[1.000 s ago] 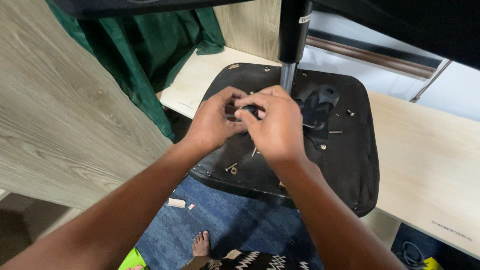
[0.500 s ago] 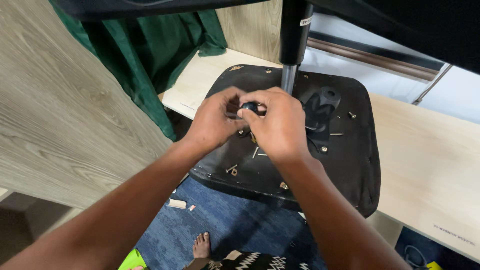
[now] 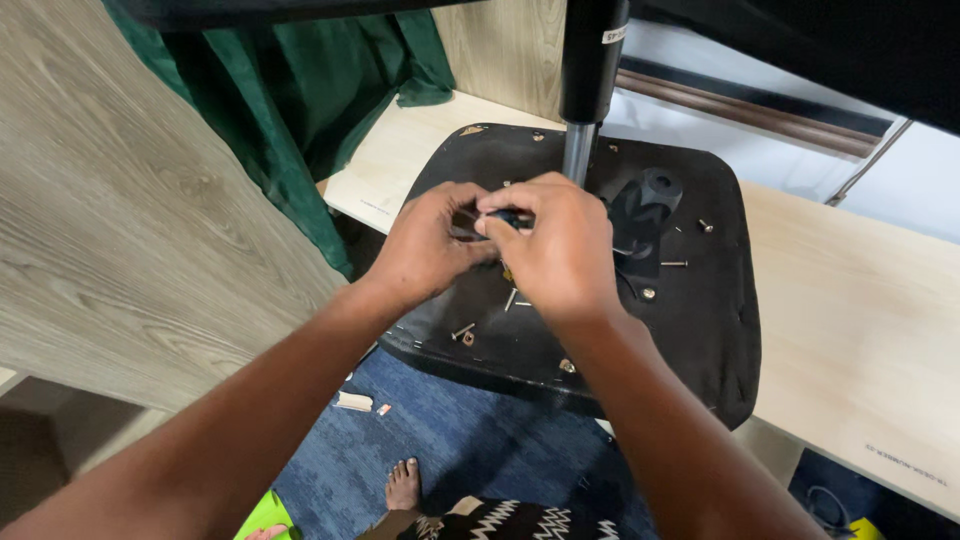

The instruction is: The person works on the underside of an office chair seat, using a screwdriver to drive screws into the seat mounting plate while holding a black screwdriver handle. They pick up screws from the plate and thread them into place one at a time, continuing the chair reassembly.

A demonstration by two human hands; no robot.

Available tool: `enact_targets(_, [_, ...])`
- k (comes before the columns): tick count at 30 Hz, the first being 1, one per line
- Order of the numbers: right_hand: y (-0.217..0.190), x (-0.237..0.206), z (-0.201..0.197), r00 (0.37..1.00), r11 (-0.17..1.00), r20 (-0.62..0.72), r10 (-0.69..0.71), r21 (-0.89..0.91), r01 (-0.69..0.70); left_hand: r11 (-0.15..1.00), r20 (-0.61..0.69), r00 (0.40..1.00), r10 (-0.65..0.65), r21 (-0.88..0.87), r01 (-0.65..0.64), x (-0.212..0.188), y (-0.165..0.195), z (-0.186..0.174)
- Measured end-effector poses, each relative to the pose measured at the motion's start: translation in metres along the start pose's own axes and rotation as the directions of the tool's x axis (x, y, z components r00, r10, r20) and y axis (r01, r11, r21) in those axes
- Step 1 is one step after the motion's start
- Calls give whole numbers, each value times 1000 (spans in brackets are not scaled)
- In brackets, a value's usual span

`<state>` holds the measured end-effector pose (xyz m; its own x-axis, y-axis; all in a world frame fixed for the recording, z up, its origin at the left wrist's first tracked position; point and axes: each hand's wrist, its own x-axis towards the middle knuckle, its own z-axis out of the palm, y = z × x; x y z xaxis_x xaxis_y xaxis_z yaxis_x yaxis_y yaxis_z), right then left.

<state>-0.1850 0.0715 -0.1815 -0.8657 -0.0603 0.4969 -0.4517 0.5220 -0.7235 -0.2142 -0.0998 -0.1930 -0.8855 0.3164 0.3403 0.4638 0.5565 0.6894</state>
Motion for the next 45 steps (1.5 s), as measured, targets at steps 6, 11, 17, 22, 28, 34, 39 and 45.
enact_targets(6, [2, 14, 1, 998, 974, 34, -58, 220, 49, 977, 34, 999, -24, -212, 30, 3, -1, -1])
enact_targets(11, [0, 4, 4, 998, 996, -19, -57, 67, 58, 996, -51, 996, -73, -53, 70, 3, -4, -2])
enact_targets(17, [6, 20, 2, 999, 999, -3, -36, 40, 36, 976, 50, 998, 48, -213, -36, 9, -17, -5])
enact_targets(22, [1, 31, 0, 994, 980, 91, -62, 195, 44, 975, 98, 995, 8, -221, 14, 19, -26, -11])
enact_targets(28, [-8, 33, -8, 966, 990, 215, 142, -48, -135, 994, 121, 991, -63, -81, 74, 21, -20, -19])
enact_targets(34, [-1, 35, -6, 981, 992, 194, -5, 123, -19, 968, 153, 988, 33, -249, 6, 16, -17, -15])
enact_targets(39, [0, 30, -3, 983, 985, 184, -13, 174, -19, 988, 25, 999, -28, -153, 32, 17, -17, -10])
enact_targets(45, [-11, 20, -10, 982, 995, 164, 94, 18, -98, 995, -37, 995, -89, 36, 91, 12, -8, -15])
